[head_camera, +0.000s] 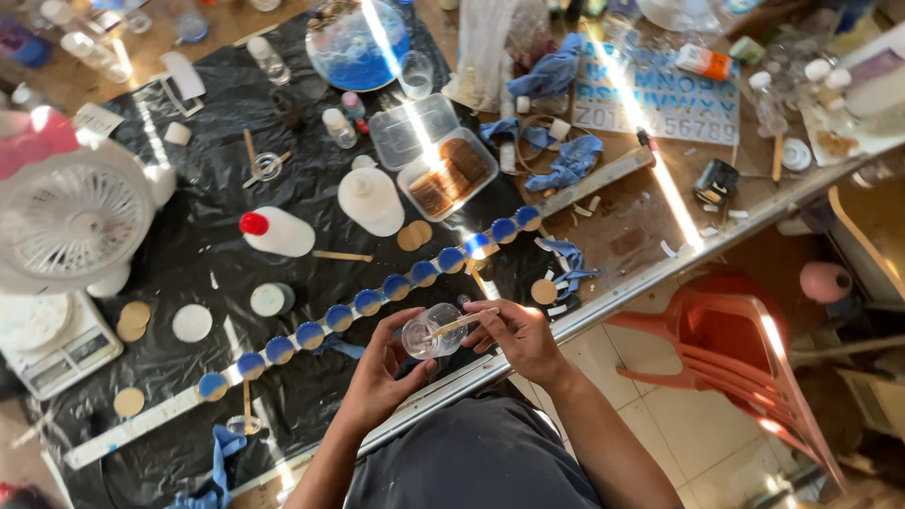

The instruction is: The person applies blue paint to a series of small circular wooden discs attached to a long strip using a brush. They dip the brush into a container of blue paint and carefully coat each disc in sequence.

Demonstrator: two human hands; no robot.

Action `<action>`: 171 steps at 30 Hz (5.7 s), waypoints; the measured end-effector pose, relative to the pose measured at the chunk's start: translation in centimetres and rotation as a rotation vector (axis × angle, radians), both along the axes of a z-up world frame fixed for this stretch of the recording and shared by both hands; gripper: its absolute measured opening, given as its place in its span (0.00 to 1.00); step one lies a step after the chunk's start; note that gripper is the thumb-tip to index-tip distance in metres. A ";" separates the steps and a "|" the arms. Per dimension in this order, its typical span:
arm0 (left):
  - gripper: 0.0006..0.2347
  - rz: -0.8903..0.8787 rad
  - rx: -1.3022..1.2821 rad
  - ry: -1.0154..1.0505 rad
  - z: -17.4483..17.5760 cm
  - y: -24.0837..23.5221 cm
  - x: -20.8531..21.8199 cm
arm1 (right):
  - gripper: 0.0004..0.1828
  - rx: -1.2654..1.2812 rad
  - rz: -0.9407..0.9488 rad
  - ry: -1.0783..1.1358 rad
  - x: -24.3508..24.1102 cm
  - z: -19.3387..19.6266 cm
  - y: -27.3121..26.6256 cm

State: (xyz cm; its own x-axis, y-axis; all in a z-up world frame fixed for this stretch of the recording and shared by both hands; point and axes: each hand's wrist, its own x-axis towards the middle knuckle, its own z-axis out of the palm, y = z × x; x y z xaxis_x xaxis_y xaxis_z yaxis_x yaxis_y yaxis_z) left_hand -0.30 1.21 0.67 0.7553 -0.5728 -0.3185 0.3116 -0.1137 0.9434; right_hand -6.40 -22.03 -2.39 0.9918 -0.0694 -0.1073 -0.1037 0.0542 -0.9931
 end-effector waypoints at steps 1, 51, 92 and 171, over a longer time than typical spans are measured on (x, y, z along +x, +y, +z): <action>0.26 0.022 0.000 0.000 -0.3 0.5 -0.2 | 0.20 0.000 0.022 0.000 0.2 0.2 0.2; 0.27 0.517 -0.456 0.219 -5.7 18.4 -8.2 | 0.09 -0.278 0.321 -0.248 2.7 3.4 18.3; 0.29 0.359 -0.227 0.340 -7.7 25.9 -5.4 | 0.11 -0.272 0.173 -0.122 0.3 -1.4 25.5; 0.26 0.392 -0.359 0.201 -6.7 22.0 -5.5 | 0.10 -0.310 0.163 -0.200 0.9 -0.4 21.3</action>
State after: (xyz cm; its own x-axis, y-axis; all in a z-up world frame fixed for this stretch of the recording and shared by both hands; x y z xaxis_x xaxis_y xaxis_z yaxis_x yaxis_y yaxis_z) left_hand -5.76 23.22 -6.01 0.8780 -0.3604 -0.3149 0.4432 0.3638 0.8193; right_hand -5.50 -0.72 -2.78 0.9916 0.0921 0.0905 0.1112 -0.2526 -0.9612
